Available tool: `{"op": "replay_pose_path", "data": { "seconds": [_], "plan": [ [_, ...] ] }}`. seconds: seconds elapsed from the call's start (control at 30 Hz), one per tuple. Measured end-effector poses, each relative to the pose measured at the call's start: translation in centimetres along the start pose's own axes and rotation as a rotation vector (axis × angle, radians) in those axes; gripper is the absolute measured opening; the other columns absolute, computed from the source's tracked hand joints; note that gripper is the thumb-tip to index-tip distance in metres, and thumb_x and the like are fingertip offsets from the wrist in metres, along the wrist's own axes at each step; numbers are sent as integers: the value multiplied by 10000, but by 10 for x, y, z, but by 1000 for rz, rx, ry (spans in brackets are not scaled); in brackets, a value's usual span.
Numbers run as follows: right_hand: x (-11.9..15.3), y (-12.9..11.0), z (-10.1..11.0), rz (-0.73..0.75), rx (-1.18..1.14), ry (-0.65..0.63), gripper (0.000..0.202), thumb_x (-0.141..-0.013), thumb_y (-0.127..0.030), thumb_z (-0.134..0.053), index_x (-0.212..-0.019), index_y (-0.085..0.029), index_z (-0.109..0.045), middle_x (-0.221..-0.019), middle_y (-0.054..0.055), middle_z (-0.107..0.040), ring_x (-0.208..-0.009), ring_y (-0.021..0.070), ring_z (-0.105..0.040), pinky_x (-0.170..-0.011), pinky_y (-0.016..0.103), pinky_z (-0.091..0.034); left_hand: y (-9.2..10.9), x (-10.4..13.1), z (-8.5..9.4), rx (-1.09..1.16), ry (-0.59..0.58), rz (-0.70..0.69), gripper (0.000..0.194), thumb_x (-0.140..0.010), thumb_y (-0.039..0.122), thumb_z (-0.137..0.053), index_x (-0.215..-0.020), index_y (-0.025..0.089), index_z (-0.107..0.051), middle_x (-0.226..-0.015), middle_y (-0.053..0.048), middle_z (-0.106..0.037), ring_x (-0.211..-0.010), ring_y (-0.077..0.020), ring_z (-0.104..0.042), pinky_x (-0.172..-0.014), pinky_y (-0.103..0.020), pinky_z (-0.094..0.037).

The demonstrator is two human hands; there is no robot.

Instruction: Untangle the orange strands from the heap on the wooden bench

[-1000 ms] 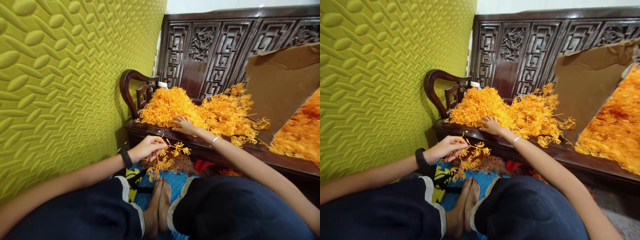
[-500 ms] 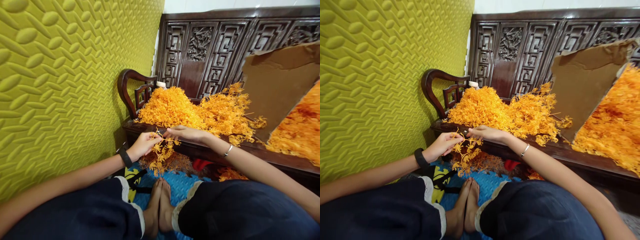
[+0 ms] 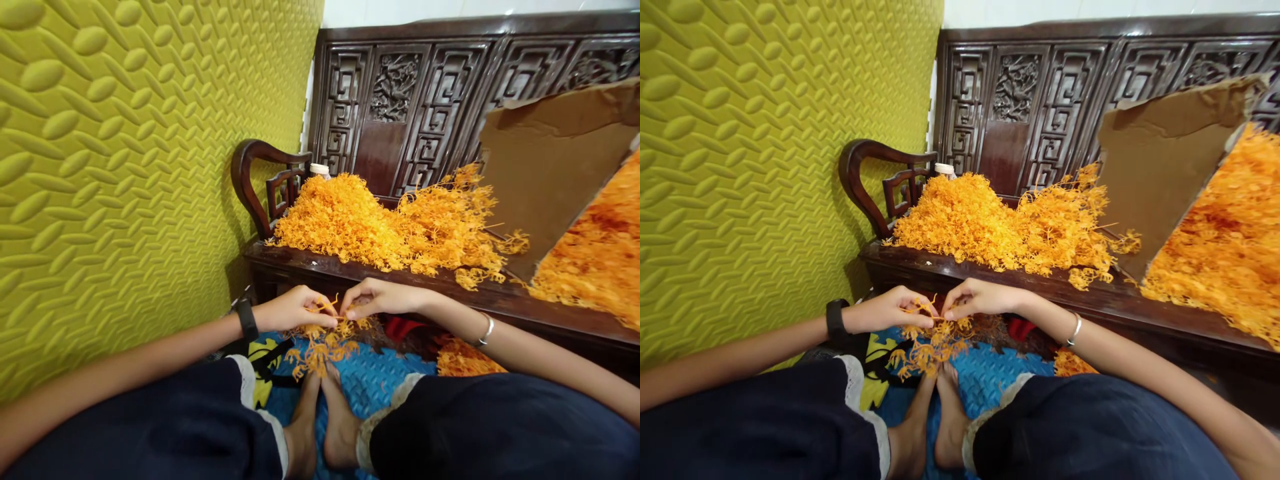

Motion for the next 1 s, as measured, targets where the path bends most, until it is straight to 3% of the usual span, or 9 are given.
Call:
{"op": "replay_pose_path", "data": {
  "seconds": [0.13,0.33,0.43,0.5,0.6,0.7,0.83,1.0],
  "plan": [
    [8,4,3,-7,36,103,323,-775,-436,-594,-834,-124,-653,-736,9,-611,-659,100,-520,-649,230,-406,-2,2,-3,-88,-38,-22,337,-746,385,-614,-925,108,-684,-642,3,-601,-533,-74,-421,-505,-183,-305],
    [23,27,12,-68,-72,92,371,-760,-480,-599,-687,-117,-579,-636,6,-553,-601,101,-507,-607,237,-392,0,8,-6,-244,-224,-40,367,-775,439,-567,-867,112,-705,-484,38,-468,-436,-58,-281,-413,-194,-193],
    [29,36,20,-76,-140,195,370,-775,-486,-579,-748,-117,-576,-681,18,-560,-625,109,-521,-616,244,-407,-6,7,-6,-321,-277,-46,360,-783,423,-562,-894,112,-707,-433,59,-380,-410,-58,-218,-394,-206,-151],
    [31,36,19,-62,-135,211,372,-809,-468,-545,-907,-113,-597,-801,49,-598,-726,128,-552,-683,258,-434,-7,4,-7,-345,-279,-63,336,-786,397,-567,-914,119,-705,-430,62,-366,-407,-58,-218,-395,-204,-150],
    [26,31,4,-31,-104,93,433,-838,-412,-530,-1169,-133,-529,-1078,95,-588,-955,153,-547,-841,290,-431,-3,1,-12,-400,-280,-81,305,-794,370,-566,-912,128,-709,-437,59,-386,-412,-59,-250,-404,-196,-172],
    [19,29,-19,-30,-142,-63,484,-833,-370,-551,-1257,-152,-470,-1173,98,-556,-1014,153,-540,-869,280,-429,6,0,-16,-499,-271,-111,273,-796,360,-571,-875,144,-719,-467,46,-438,-437,-64,-329,-437,-183,-225],
    [8,29,-47,-5,-134,-197,441,-791,-357,-604,-1174,-146,-550,-1051,66,-610,-932,149,-569,-828,255,-437,14,-4,-18,-581,-247,-162,234,-785,359,-589,-838,174,-723,-492,37,-488,-468,-74,-398,-470,-179,-260],
    [-4,37,-55,-18,-103,-137,364,-734,-424,-643,-907,-103,-639,-786,22,-616,-724,121,-551,-689,229,-433,14,-9,-20,-599,-279,-186,205,-788,335,-595,-840,177,-715,-515,39,-515,-480,-70,-415,-476,-170,-267]
  ]
}}
Point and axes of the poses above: each hand's wrist, its own x-axis away from the middle knuckle, its own z-axis out of the back of the hand, y = z × x, the point moved 5 cm from there along -x, towards the middle knuckle
